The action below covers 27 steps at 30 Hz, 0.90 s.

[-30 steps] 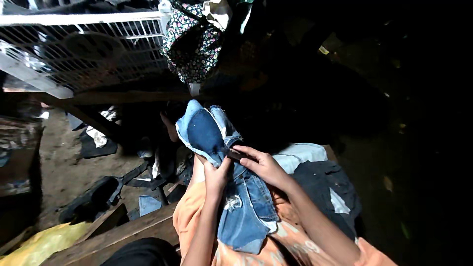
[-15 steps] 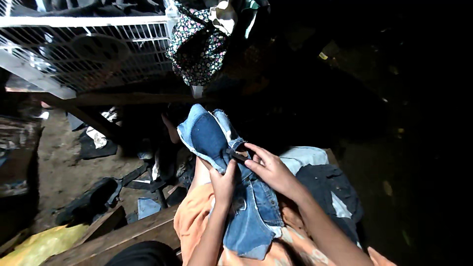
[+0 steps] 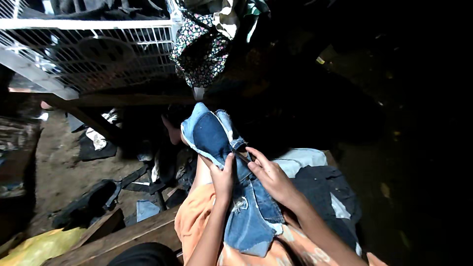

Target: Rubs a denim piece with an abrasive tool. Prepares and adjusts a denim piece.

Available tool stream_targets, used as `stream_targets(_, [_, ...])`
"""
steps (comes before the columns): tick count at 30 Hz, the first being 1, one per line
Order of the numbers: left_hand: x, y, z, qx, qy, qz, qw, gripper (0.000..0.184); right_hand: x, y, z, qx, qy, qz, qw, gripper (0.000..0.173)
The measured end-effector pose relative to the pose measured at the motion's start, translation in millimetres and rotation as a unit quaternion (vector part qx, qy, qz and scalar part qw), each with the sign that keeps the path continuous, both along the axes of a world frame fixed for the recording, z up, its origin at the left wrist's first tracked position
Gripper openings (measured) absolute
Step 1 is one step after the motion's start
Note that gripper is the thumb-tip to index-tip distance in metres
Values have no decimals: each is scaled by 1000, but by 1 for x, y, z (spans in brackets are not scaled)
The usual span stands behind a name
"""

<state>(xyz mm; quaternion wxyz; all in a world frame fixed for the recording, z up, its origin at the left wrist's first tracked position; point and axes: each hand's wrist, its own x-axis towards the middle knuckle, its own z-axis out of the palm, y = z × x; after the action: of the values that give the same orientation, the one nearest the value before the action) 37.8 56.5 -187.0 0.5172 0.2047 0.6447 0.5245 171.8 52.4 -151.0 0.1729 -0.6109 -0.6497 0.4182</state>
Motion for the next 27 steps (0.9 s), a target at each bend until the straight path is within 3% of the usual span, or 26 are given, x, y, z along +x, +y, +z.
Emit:
stream_targets(4, [3,-2,0,22,-20,9,1000,13,-7,-6,-7,25,-12,-12,1000,57])
stream_targets(14, [10,-9,-5,73,-14,10,997,3,-13,-5,-24,66,-33,-50,996,49])
stream_targets(21, [15,-10,-19,97,100,-28,990,18,-25,4,-45,137,1,-103,985,39])
stream_targets(23, [14,-9,-17,93,100,-28,990,15,-20,9,-41,91,92,-113,985,37])
stream_targets(27, [4,-8,-9,60,36,-31,997,6,2,33,-19,-176,297,-112,932,34])
